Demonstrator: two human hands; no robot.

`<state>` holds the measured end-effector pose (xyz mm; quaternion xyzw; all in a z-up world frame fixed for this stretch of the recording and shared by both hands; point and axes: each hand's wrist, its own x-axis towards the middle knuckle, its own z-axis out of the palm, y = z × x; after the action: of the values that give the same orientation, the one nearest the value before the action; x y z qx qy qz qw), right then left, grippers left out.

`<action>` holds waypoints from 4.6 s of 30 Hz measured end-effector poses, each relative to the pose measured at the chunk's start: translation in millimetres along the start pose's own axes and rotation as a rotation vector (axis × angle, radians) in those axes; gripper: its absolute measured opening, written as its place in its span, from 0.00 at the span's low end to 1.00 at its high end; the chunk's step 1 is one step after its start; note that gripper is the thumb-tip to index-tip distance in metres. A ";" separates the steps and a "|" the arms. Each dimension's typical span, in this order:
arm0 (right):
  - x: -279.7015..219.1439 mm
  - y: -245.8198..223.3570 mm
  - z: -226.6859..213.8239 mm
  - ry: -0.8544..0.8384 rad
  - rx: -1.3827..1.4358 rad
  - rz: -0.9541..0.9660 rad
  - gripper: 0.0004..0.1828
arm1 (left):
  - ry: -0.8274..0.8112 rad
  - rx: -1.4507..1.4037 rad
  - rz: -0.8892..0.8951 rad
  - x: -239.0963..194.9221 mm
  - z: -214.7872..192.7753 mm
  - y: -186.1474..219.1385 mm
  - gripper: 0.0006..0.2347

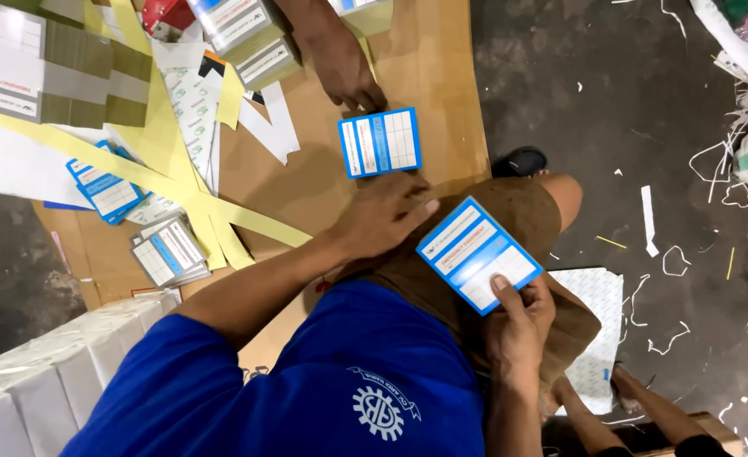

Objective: The person applies and secures paper bands around stacks of small printed pads.

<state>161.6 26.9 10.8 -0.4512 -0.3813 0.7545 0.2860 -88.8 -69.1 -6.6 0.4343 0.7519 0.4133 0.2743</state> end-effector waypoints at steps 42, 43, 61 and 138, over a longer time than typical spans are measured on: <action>76.5 146.8 160.9 -0.470 -0.341 0.608 0.32 | 0.007 -0.608 -0.607 -108.5 -99.4 -189.2 0.26; 75.8 152.5 158.5 -0.463 -0.340 0.610 0.32 | 0.000 -0.610 -0.609 -107.1 -100.0 -192.1 0.26; 72.5 139.3 126.8 -0.347 -0.186 0.641 0.36 | 0.175 -0.183 -0.647 -74.0 -103.4 -181.0 0.28; 70.0 -3.1 -3.7 0.211 -0.271 -0.134 0.30 | -0.156 -0.687 -0.378 45.0 90.1 51.1 0.22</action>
<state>135.2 84.1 -20.1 -0.5358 -0.4764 0.6242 0.3105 -18.8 19.4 -10.9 0.2012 0.6134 0.5488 0.5311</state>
